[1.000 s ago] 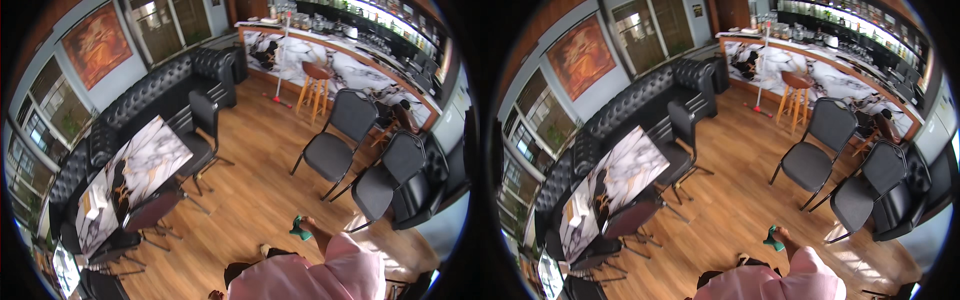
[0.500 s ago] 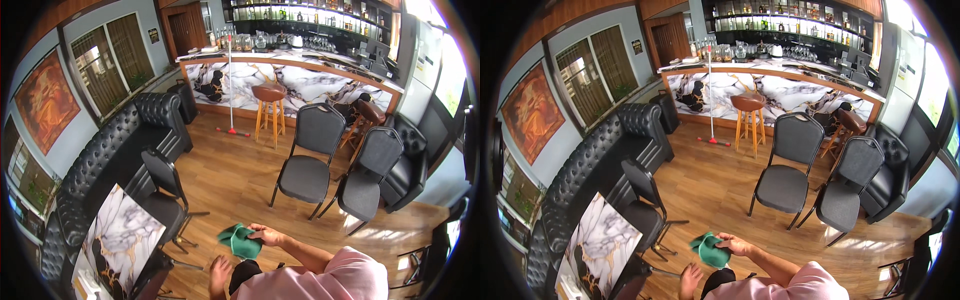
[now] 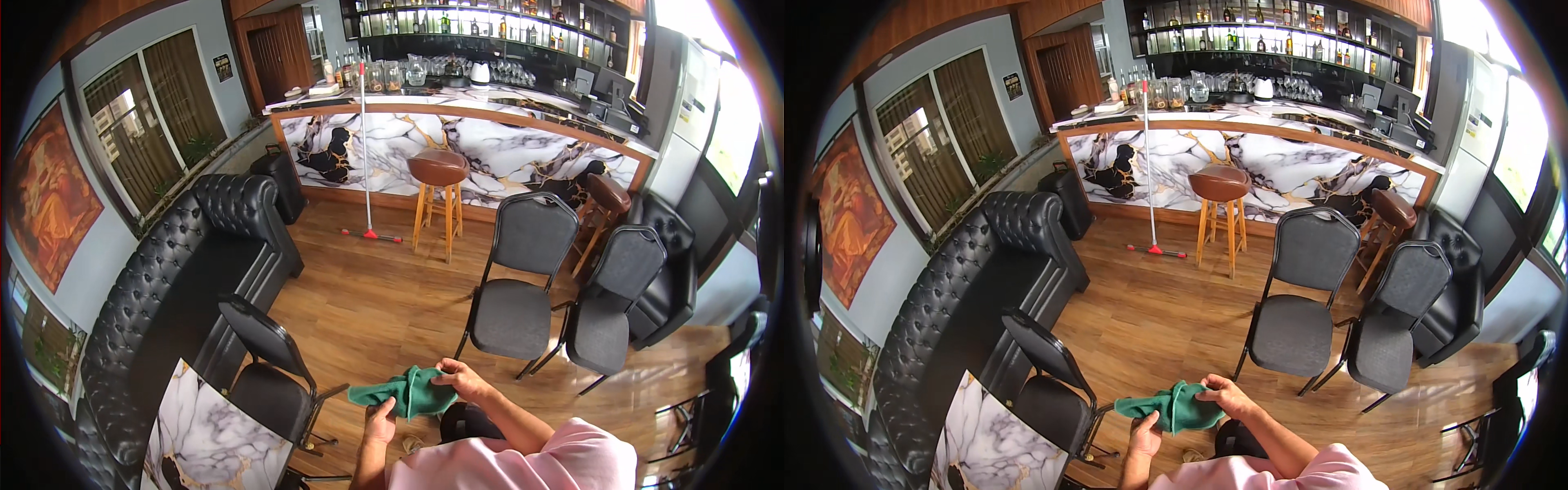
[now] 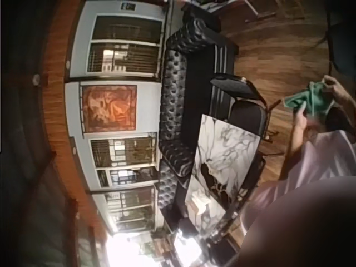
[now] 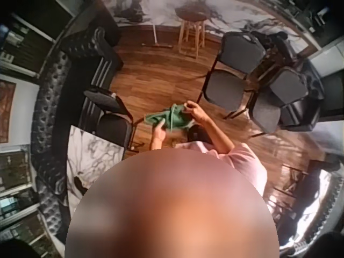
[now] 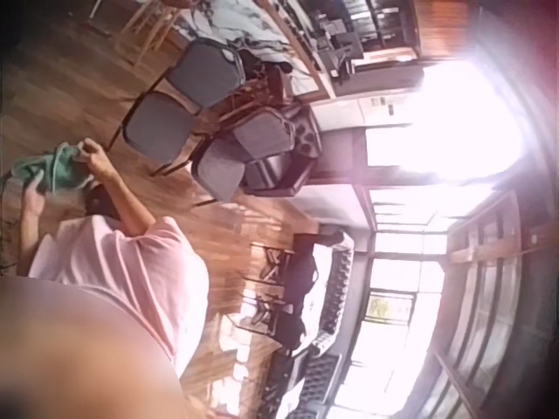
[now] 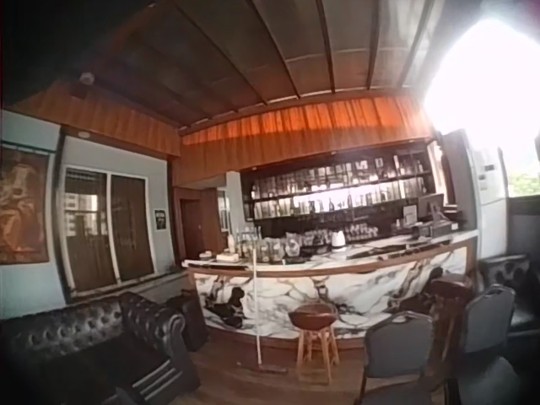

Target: The person wipes a table and chairs with a cloth and then mops the floor using a spin mop and a bucket of water.

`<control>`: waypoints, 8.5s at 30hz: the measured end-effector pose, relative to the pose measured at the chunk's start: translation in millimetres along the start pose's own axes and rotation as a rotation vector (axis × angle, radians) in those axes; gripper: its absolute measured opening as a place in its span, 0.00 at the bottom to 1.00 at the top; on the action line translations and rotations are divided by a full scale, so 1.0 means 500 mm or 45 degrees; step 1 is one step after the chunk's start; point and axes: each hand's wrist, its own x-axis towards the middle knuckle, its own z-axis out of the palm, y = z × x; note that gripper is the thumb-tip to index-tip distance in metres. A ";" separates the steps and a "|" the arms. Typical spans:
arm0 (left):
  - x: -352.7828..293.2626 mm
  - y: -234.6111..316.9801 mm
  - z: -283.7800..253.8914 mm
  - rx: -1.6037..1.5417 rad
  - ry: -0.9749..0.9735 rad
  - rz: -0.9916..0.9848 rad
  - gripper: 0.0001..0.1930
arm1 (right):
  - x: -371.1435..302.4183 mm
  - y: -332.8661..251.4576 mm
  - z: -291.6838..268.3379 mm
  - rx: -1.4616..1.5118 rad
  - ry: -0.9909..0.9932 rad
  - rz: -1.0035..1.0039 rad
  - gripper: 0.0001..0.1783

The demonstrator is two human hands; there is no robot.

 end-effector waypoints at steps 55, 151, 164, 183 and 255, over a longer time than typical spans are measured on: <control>1.979 0.229 0.918 1.103 -0.819 -0.056 0.12 | 1.172 -1.177 -0.757 -0.693 1.204 -0.726 0.17; 0.046 -0.966 0.339 -2.714 3.050 1.460 0.07 | 0.058 0.895 0.544 -3.075 -2.985 -0.025 0.12; -0.787 -1.032 0.161 -2.584 2.705 1.237 0.09 | -0.467 1.467 0.687 -2.712 -3.994 -1.260 0.11; -2.185 -1.331 -0.262 -2.219 2.840 0.937 0.07 | -1.697 2.095 1.087 -2.598 -3.246 -0.182 0.14; -5.009 -0.713 -1.841 -2.511 2.689 -0.133 0.09 | -3.550 4.573 3.142 -2.349 -3.037 -2.044 0.11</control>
